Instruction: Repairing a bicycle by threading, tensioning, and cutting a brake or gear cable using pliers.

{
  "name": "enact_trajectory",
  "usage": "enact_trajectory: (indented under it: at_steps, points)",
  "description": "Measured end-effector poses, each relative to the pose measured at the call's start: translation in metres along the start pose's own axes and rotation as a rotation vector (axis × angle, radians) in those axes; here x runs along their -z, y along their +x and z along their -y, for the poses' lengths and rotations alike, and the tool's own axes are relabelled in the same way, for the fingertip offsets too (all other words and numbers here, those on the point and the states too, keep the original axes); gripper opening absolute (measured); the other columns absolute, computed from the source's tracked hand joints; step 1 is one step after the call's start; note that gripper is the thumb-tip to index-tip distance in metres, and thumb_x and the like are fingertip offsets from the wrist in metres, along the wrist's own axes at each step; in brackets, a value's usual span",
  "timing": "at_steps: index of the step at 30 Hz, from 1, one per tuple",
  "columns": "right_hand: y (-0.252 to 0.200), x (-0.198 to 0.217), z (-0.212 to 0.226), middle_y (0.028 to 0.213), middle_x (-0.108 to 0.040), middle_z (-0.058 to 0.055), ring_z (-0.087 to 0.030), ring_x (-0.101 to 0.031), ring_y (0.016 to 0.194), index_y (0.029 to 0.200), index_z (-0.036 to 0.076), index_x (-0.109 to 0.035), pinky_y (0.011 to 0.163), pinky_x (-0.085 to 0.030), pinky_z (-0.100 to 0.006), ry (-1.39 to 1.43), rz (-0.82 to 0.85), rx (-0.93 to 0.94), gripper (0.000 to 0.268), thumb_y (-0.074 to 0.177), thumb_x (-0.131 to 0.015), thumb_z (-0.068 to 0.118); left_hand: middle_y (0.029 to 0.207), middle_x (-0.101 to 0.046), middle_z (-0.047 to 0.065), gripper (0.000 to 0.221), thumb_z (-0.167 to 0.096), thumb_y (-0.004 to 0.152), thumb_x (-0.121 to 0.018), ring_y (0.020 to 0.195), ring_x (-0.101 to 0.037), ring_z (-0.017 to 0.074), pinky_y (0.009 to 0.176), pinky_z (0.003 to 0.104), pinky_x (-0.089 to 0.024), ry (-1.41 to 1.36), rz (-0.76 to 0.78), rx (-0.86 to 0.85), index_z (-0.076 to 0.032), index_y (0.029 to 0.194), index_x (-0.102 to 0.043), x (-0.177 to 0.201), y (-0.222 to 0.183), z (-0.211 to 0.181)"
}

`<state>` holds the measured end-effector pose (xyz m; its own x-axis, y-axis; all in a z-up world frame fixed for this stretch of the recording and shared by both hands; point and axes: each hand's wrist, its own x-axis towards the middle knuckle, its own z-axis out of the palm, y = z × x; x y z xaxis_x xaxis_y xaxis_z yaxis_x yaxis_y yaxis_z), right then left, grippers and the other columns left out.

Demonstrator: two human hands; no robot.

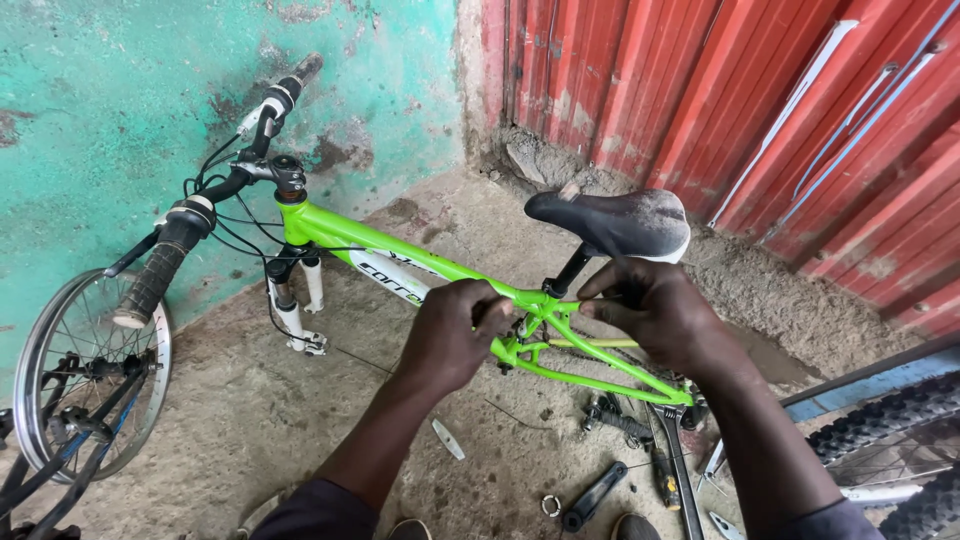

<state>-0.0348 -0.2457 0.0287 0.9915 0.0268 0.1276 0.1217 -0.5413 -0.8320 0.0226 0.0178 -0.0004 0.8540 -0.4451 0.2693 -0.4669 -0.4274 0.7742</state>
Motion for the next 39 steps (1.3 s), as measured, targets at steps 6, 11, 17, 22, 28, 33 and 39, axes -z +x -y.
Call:
enact_trajectory:
  at_steps: [6,11,17,22,28,33,39]
  points:
    - [0.0,0.003,0.007,0.071,-0.065,-0.003,-0.012,-0.055,0.065,0.096,0.006,-0.083,0.066,-0.045,-0.028,0.115,-0.07,-0.021,0.011,0.087,-0.079,0.003,0.071,-0.065,0.02,0.025,-0.022,0.098,-0.064,0.067,-0.069,0.0311,0.061,0.039,-0.056,-0.021,-0.041,-0.006,-0.002,0.085,-0.072,0.013,-0.006,-0.002]
    - [0.005,-0.002,-0.005,0.056,-0.06,-0.006,-0.014,-0.057,0.055,0.096,0.007,-0.08,0.059,-0.046,-0.028,0.09,-0.185,-0.079,0.01,0.088,-0.082,0.013,0.071,-0.067,0.019,0.025,-0.023,0.099,-0.063,0.066,-0.068,0.0257,0.059,0.036,-0.054,-0.054,-0.025,-0.006,-0.004,0.088,-0.073,0.013,-0.009,0.002]
    - [0.005,-0.016,0.007,0.055,-0.061,-0.006,-0.014,-0.059,0.053,0.092,0.006,-0.08,0.058,-0.046,-0.027,0.106,-0.217,-0.064,0.008,0.089,-0.082,0.013,0.071,-0.067,0.012,0.022,-0.017,0.1,-0.061,0.067,-0.069,0.0197,0.062,0.031,-0.056,-0.211,-0.011,-0.054,-0.012,0.115,-0.076,0.004,-0.012,-0.017]
    - [0.008,-0.023,0.003,0.055,-0.06,-0.004,-0.013,-0.055,0.057,0.088,0.012,-0.08,0.062,-0.045,-0.028,0.02,-0.303,-0.064,0.006,0.089,-0.084,0.018,0.088,-0.073,0.024,0.025,-0.01,0.099,-0.059,0.084,-0.074,0.0402,0.074,0.043,-0.059,-0.189,0.018,-0.135,-0.01,0.117,-0.077,-0.007,-0.01,-0.023]
    - [0.009,-0.03,-0.011,0.067,-0.068,-0.007,-0.022,-0.061,0.066,0.091,0.018,-0.082,0.068,-0.047,-0.037,-0.147,-0.296,-0.129,0.007,0.087,-0.085,0.023,0.089,-0.074,0.025,0.024,-0.008,0.098,-0.06,0.084,-0.073,0.0415,0.076,0.046,-0.058,-0.119,0.157,-0.117,-0.008,0.115,-0.077,-0.011,-0.009,-0.014]
    - [0.003,-0.022,0.006,0.073,-0.071,-0.016,-0.025,-0.068,0.067,0.115,0.008,-0.077,0.07,-0.054,-0.04,-0.032,-0.218,-0.166,0.032,0.088,-0.082,0.024,0.09,-0.077,0.014,0.022,-0.015,0.097,-0.064,0.088,-0.076,0.0358,0.08,0.047,-0.059,0.124,0.239,0.042,-0.013,0.115,-0.076,-0.012,-0.011,0.02]
    - [0.011,-0.014,0.0,0.077,-0.063,-0.007,-0.016,-0.061,0.071,0.107,0.003,-0.073,0.067,-0.046,-0.024,0.442,-0.453,-0.018,0.041,0.115,-0.042,0.029,0.093,-0.078,0.016,0.02,-0.019,0.094,-0.066,0.097,-0.075,0.0385,0.089,0.052,-0.058,0.213,0.45,0.191,-0.013,0.109,-0.077,-0.019,-0.015,0.025]
